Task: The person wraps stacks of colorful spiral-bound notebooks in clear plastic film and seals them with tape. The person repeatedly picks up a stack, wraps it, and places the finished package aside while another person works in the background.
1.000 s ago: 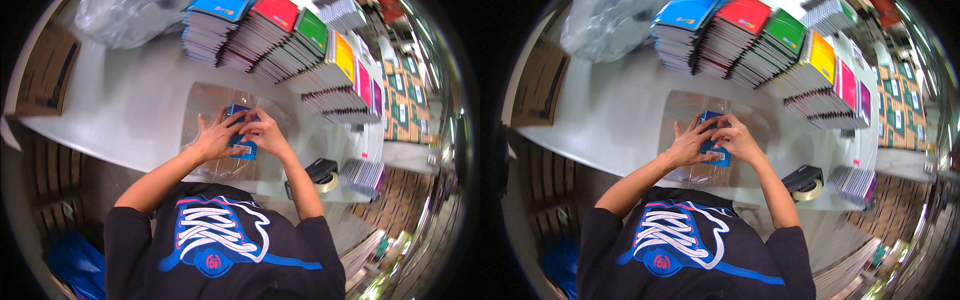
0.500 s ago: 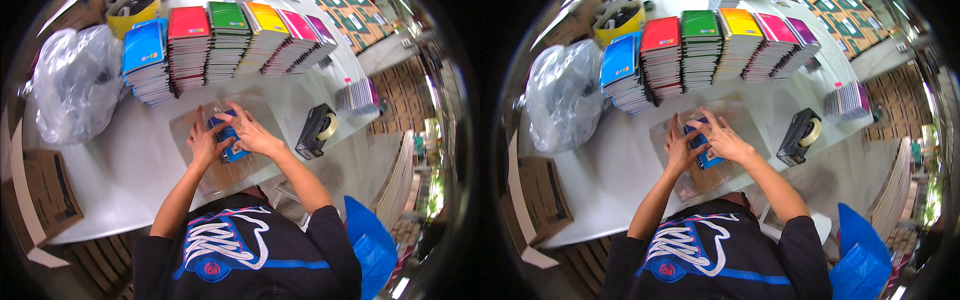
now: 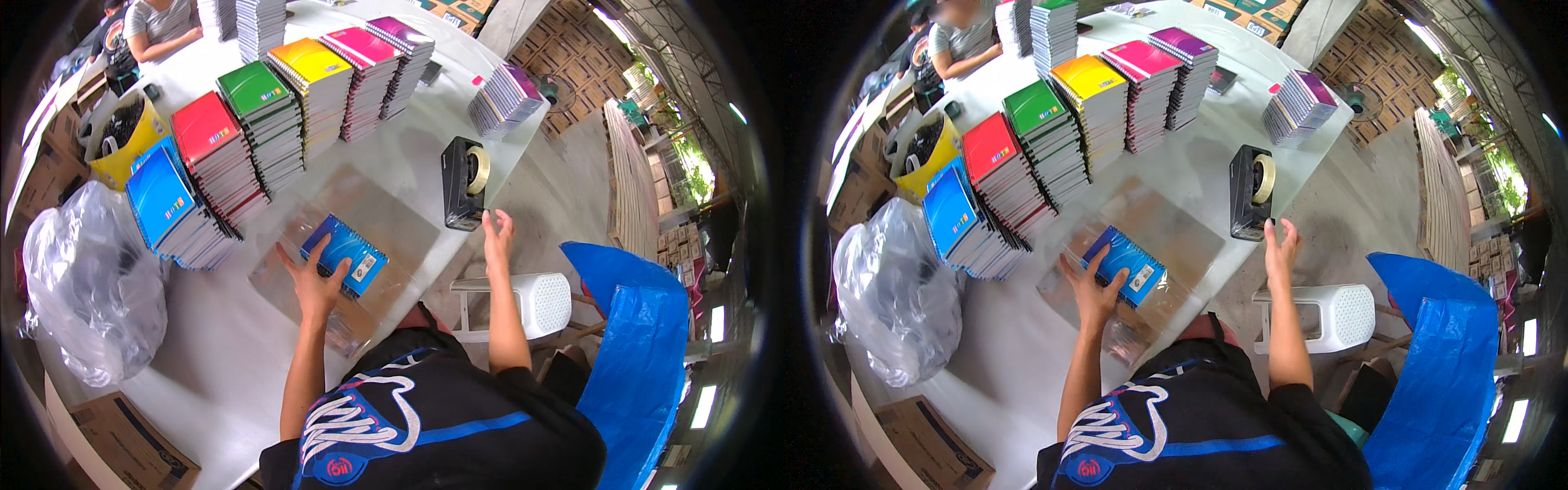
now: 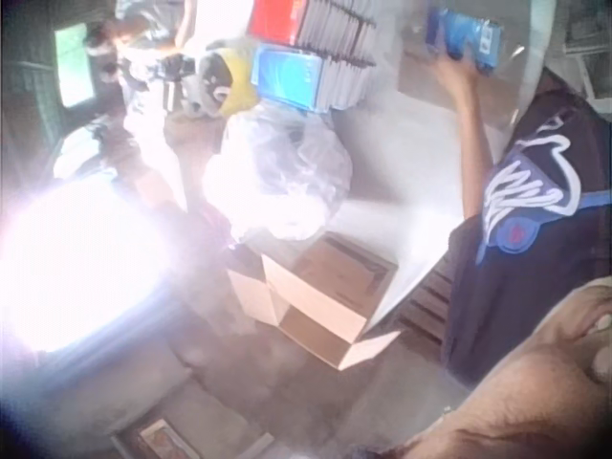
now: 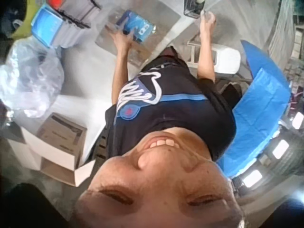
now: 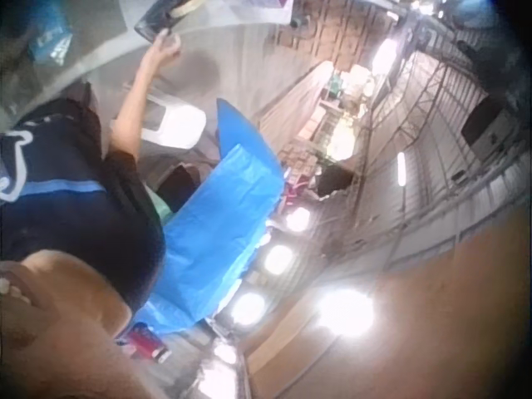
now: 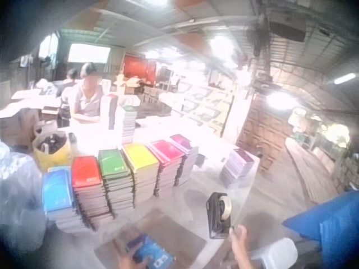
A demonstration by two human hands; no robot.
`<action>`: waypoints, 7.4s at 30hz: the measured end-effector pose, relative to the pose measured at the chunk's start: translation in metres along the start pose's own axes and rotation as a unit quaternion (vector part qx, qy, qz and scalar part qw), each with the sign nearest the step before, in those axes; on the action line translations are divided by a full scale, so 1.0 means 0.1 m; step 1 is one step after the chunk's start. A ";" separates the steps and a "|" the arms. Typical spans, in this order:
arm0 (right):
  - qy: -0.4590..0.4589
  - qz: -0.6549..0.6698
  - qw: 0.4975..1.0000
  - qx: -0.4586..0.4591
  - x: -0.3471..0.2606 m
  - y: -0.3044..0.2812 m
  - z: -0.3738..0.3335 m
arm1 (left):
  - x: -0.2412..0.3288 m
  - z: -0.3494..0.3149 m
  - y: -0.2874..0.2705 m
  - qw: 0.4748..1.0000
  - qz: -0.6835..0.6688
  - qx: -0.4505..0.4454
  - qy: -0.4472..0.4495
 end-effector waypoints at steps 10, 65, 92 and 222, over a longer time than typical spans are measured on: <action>0.388 0.297 0.832 -0.263 -0.03 0.12 0.51 | 0.02 0.02 0.00 0.998 -0.046 -0.022 -0.033; -0.152 0.421 0.655 -0.609 -0.92 1.19 -0.84 | 0.40 -0.63 0.24 0.964 -0.001 0.247 0.098; -0.140 0.372 0.763 -0.510 -0.83 0.64 -0.99 | 0.18 -0.33 -0.34 0.865 0.257 0.092 0.420; -0.028 0.336 0.632 -0.698 -1.41 1.02 -0.64 | 0.34 -0.09 -0.11 0.981 -0.185 0.035 0.049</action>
Point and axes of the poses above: each hand's wrist, its own z-axis towards the middle knuckle, its own y-axis out of the palm, x = y × z, the point moved 2 cm from there along z, towards the middle knuckle, and after that the axes turned 6 degrees about z, right-handed, at the moved point
